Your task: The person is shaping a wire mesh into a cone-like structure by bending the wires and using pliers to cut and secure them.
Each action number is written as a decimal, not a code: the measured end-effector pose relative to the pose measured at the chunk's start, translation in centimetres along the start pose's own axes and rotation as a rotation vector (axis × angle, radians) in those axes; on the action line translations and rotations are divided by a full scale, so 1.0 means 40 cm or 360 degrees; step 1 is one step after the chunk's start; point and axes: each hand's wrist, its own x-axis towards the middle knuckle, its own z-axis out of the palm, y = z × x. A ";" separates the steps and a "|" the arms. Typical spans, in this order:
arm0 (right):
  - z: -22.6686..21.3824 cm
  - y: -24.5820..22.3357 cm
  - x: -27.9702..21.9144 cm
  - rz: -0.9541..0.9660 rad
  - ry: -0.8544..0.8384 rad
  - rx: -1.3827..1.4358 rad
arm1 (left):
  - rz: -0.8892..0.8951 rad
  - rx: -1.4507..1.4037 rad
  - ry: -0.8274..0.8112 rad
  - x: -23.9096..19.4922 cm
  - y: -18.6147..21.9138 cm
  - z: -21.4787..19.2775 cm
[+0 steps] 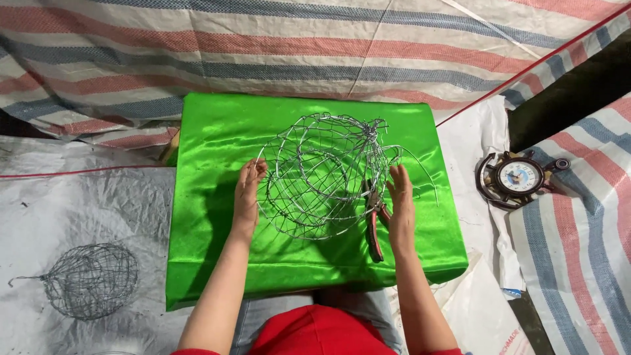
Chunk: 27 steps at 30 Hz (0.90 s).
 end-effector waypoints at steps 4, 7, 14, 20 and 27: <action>-0.009 0.130 -0.027 -0.0040 -0.0027 -0.0015 | 0.0042 -0.0022 0.0041 -0.005 -0.003 0.003; -0.016 0.202 -0.038 -0.0039 -0.0115 -0.0010 | 0.0064 -0.0054 0.0045 -0.003 -0.010 0.001; 0.027 0.097 -0.039 -0.0126 -0.0070 -0.0011 | 0.0206 -0.0045 0.0008 0.010 -0.041 -0.014; 0.017 0.089 -0.026 -0.0278 0.0166 -0.0073 | 0.0394 -0.0090 -0.0142 0.019 -0.073 -0.033; 0.031 -0.020 -0.009 -0.0139 0.0311 -0.0133 | 0.0308 -0.0143 -0.0464 0.013 -0.074 -0.031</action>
